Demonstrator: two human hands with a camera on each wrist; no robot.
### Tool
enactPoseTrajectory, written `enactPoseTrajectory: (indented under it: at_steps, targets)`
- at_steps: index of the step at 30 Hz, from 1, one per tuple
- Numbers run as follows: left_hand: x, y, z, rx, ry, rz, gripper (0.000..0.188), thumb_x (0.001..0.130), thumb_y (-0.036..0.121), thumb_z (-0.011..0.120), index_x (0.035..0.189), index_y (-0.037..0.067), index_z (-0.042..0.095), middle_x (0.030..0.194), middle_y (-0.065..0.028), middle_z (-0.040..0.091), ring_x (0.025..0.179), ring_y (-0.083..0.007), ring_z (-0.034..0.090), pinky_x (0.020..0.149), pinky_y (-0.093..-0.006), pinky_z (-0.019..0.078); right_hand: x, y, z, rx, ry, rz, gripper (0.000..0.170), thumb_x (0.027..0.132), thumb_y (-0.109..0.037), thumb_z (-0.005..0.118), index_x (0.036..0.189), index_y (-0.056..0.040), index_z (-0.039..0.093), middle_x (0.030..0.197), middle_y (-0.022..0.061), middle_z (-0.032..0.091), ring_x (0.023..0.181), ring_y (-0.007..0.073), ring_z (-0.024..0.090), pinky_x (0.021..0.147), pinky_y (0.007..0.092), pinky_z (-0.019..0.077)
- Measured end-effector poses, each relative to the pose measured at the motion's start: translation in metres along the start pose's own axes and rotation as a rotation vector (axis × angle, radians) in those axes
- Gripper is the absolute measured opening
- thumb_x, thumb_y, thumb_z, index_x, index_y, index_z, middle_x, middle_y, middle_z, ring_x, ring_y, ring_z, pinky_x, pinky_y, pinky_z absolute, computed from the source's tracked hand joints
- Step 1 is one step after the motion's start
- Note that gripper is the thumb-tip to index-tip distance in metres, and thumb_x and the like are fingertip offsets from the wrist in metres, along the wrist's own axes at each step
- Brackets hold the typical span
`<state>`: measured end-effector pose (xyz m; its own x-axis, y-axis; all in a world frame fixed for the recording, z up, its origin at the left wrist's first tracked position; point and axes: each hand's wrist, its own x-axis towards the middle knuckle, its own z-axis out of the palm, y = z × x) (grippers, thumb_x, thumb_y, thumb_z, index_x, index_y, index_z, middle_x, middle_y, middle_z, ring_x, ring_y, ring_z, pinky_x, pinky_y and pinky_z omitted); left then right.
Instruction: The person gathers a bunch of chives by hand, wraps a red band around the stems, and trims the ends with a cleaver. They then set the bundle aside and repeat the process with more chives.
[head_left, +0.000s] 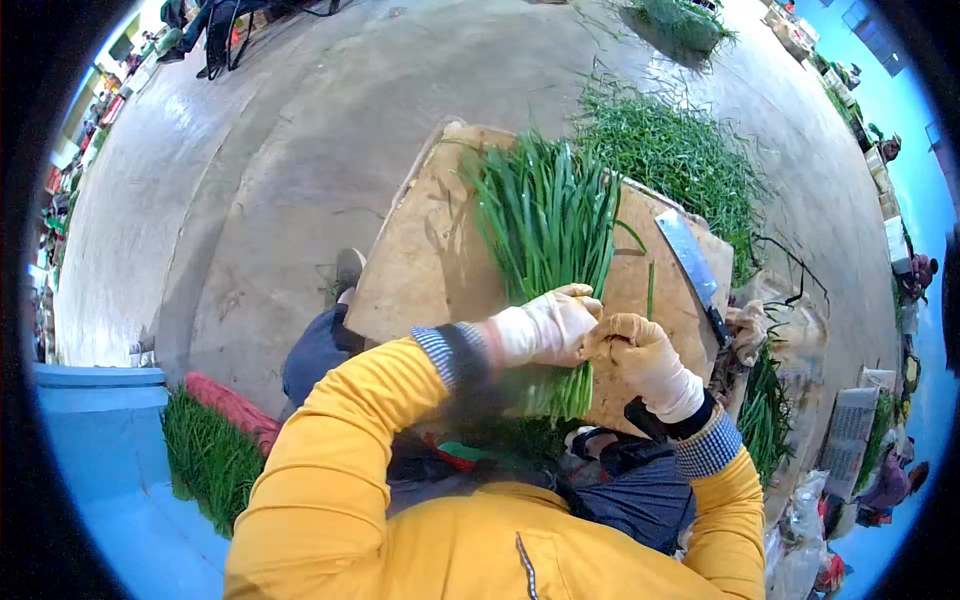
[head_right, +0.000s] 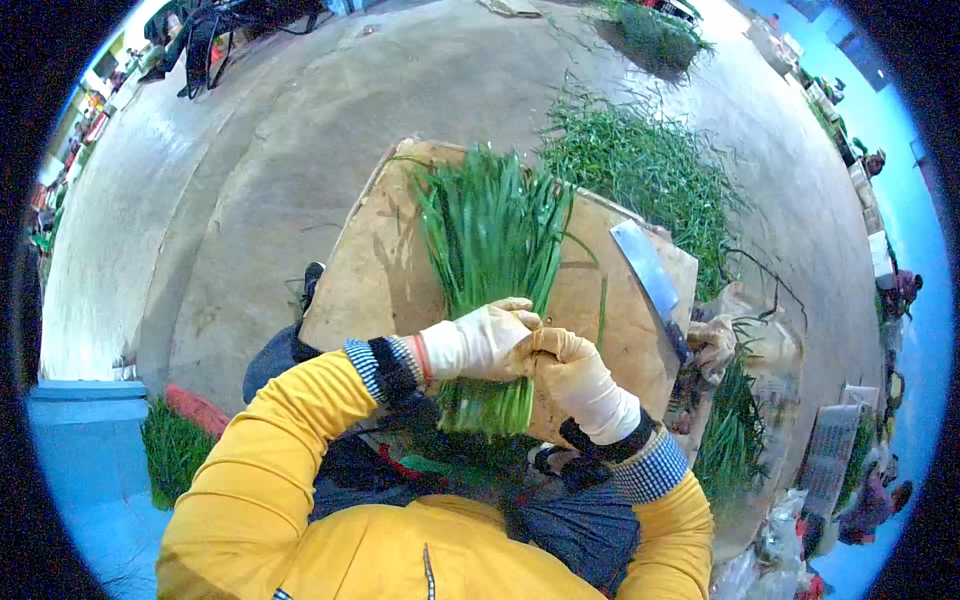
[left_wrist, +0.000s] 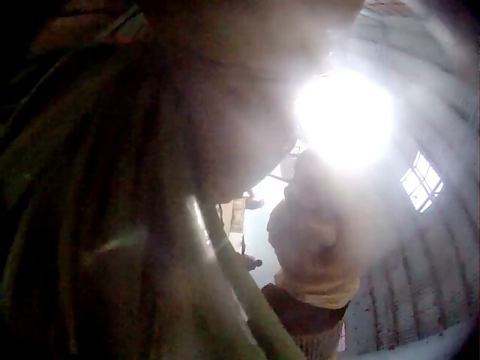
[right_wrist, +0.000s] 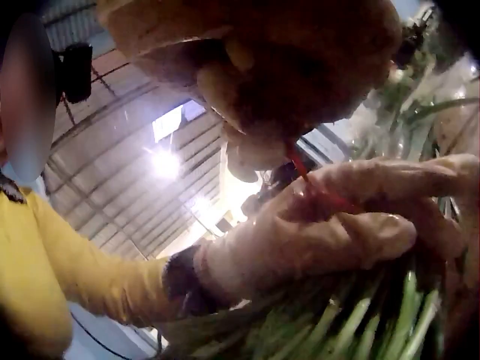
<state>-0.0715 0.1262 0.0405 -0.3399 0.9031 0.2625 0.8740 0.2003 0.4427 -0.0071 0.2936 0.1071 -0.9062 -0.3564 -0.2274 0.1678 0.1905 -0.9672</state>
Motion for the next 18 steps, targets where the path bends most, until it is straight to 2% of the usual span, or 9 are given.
enactPoseTrajectory:
  at_steps: [3, 4, 5, 7, 8, 11, 13, 17, 18]
  targets:
    - [-0.001, 0.009, -0.020, -0.060, -0.201, -0.114, 0.029, 0.083, 0.032, 0.057, 0.107, 0.016, 0.060, 0.096, -0.0047, 0.061, 0.103, -0.0220, 0.056, 0.106, -0.0426, 0.0302, -0.006, 0.005, -0.017, 0.126, 0.123, 0.114, 0.012, 0.082, 0.005, 0.055, 0.089, 0.0006, 0.064, 0.083, 0.0046, 0.064, 0.075, 0.0117, 0.059, 0.068, 0.0243, 0.0490]
    - [-0.006, 0.009, -0.014, -0.116, -0.086, -0.107, 0.036, 0.085, 0.032, 0.056, 0.117, 0.015, 0.058, 0.098, -0.0057, 0.061, 0.104, -0.0233, 0.056, 0.106, -0.0443, 0.0299, -0.013, 0.037, -0.046, 0.345, 0.137, 0.189, 0.010, 0.082, 0.002, 0.056, 0.088, -0.0004, 0.063, 0.081, 0.0043, 0.063, 0.071, 0.0108, 0.058, 0.062, 0.0225, 0.0469]
    - [-0.007, 0.008, -0.009, -0.116, -0.086, -0.111, 0.036, 0.085, 0.032, 0.056, 0.117, 0.015, 0.058, 0.098, -0.0057, 0.061, 0.104, -0.0233, 0.056, 0.106, -0.0443, 0.0299, -0.018, 0.064, -0.059, 0.564, 0.152, 0.265, 0.008, 0.082, -0.001, 0.057, 0.088, -0.0013, 0.063, 0.079, 0.0041, 0.062, 0.067, 0.0099, 0.056, 0.056, 0.0206, 0.0447]
    - [-0.004, 0.007, -0.004, -0.100, -0.078, -0.119, 0.041, 0.085, 0.031, 0.056, 0.123, 0.015, 0.055, 0.099, -0.0070, 0.061, 0.105, -0.0233, 0.056, 0.106, -0.0442, 0.0295, -0.032, 0.099, -0.036, 0.754, 0.426, 0.227, 0.009, 0.083, -0.006, 0.056, 0.090, -0.0028, 0.061, 0.075, 0.0023, 0.060, 0.061, 0.0083, 0.051, 0.046, 0.0175, 0.0368]
    - [-0.003, 0.010, -0.011, -0.068, -0.080, -0.110, 0.041, 0.085, 0.031, 0.057, 0.122, 0.015, 0.055, 0.098, -0.0085, 0.061, 0.104, -0.0233, 0.056, 0.106, -0.0427, 0.0301, -0.032, 0.112, -0.041, 0.696, 0.408, 0.253, 0.011, 0.084, -0.006, 0.056, 0.093, -0.0024, 0.060, 0.077, 0.0024, 0.060, 0.061, 0.0091, 0.052, 0.046, 0.0174, 0.0368]
    - [-0.006, 0.008, -0.007, -0.055, 0.004, -0.078, 0.041, 0.084, 0.030, 0.057, 0.122, 0.015, 0.056, 0.097, -0.0102, 0.061, 0.102, -0.0244, 0.057, 0.105, -0.0417, 0.0316, -0.011, 0.077, -0.052, 0.689, 0.252, 0.116, 0.011, 0.084, -0.001, 0.054, 0.093, -0.0033, 0.061, 0.081, 0.0044, 0.063, 0.066, 0.0107, 0.056, 0.054, 0.0211, 0.0448]
    - [-0.011, 0.007, -0.019, -0.073, 0.138, -0.026, 0.042, 0.082, 0.031, 0.062, 0.119, 0.015, 0.057, 0.091, -0.0086, 0.062, 0.094, -0.0275, 0.059, 0.095, -0.0427, 0.0385, -0.004, -0.015, -0.013, 0.431, 0.375, 0.108, 0.012, 0.083, 0.004, 0.054, 0.089, -0.0036, 0.062, 0.082, 0.0055, 0.065, 0.073, 0.0121, 0.061, 0.064, 0.0258, 0.0497]
    - [-0.014, 0.026, -0.082, -0.122, 0.295, 0.019, 0.051, 0.066, 0.029, 0.072, 0.113, 0.014, 0.058, 0.081, -0.0009, 0.063, 0.084, -0.0250, 0.058, 0.089, -0.0388, 0.0397, 0.003, -0.071, 0.022, -0.419, -0.083, -0.723, 0.015, 0.077, 0.004, 0.062, 0.086, -0.0078, 0.064, 0.089, 0.0074, 0.066, 0.081, 0.0208, 0.065, 0.074, 0.0308, 0.0493]
    - [-0.015, 0.021, -0.076, -0.068, 0.189, 0.048, 0.055, 0.068, 0.030, 0.072, 0.118, 0.015, 0.056, 0.097, -0.0028, 0.062, 0.093, -0.0236, 0.058, 0.092, -0.0382, 0.0397, 0.003, -0.081, 0.027, -0.552, -0.050, -0.805, 0.016, 0.072, 0.003, 0.067, 0.083, -0.0086, 0.064, 0.084, 0.0085, 0.065, 0.078, 0.0259, 0.064, 0.072, 0.0358, 0.0491]
